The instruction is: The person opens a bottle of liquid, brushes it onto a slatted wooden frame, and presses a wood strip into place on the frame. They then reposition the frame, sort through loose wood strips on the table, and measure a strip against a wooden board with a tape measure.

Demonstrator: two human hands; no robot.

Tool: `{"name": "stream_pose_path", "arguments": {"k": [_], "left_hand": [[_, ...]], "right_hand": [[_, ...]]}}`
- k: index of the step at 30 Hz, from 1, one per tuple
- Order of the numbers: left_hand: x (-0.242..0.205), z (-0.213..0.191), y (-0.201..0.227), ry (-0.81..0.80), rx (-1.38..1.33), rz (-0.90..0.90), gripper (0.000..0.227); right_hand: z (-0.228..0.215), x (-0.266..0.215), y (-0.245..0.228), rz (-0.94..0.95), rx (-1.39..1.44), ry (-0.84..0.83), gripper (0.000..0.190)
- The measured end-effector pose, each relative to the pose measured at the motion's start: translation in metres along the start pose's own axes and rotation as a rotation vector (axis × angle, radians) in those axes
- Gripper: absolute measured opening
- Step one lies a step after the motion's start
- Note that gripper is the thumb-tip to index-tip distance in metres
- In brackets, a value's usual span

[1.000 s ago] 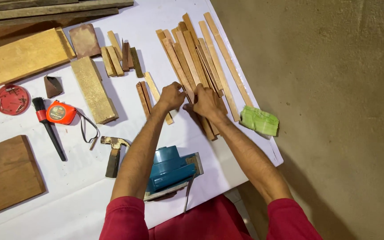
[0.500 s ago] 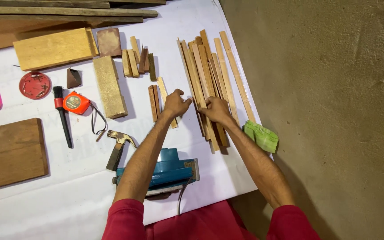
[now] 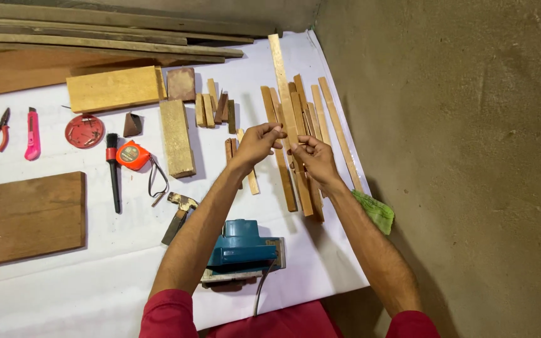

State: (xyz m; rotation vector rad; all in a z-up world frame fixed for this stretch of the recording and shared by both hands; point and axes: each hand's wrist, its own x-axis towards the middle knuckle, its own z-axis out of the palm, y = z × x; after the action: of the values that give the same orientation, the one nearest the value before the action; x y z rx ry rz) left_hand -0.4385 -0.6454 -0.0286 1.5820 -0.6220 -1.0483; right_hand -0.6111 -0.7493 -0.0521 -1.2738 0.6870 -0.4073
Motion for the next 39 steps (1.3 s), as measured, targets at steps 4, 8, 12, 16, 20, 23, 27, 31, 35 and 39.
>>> {"name": "stream_pose_path", "arguments": {"k": [4,8,12,16,20,23,27,31,35,39], "left_hand": [[-0.015,-0.018,0.055,-0.095,-0.203,0.074,0.041],[-0.037,-0.032,0.096,-0.149,-0.464,0.142,0.036],[-0.049,-0.046,0.109,-0.201,-0.472,0.196,0.038],[-0.056,-0.055,0.109,-0.179,-0.461,0.205,0.040],[-0.058,-0.059,0.105,-0.057,-0.439,0.163,0.032],[-0.051,-0.061,0.095,0.040,-0.430,0.188,0.028],[-0.047,-0.058,0.091,0.086,-0.398,0.190,0.031],[-0.045,-0.052,0.091,0.081,-0.395,0.179,0.032],[-0.054,-0.046,0.106,-0.028,-0.425,0.135,0.033],[-0.047,-0.042,0.105,-0.102,-0.426,0.118,0.033]], "right_hand": [[0.024,-0.020,-0.060,-0.023,0.073,-0.153,0.036],[0.045,-0.032,-0.094,-0.036,0.224,-0.247,0.036],[0.058,-0.034,-0.102,-0.040,0.220,-0.273,0.034],[0.066,-0.031,-0.102,-0.045,0.178,-0.287,0.034],[0.074,-0.035,-0.105,0.024,0.168,-0.287,0.037],[0.075,-0.038,-0.106,0.025,0.143,-0.296,0.038],[0.072,-0.035,-0.101,0.011,0.067,-0.327,0.033],[0.063,-0.026,-0.085,-0.052,0.050,-0.348,0.031],[0.052,-0.022,-0.076,0.097,0.298,-0.409,0.032],[0.047,-0.026,-0.079,0.150,0.474,-0.410,0.031]]}}
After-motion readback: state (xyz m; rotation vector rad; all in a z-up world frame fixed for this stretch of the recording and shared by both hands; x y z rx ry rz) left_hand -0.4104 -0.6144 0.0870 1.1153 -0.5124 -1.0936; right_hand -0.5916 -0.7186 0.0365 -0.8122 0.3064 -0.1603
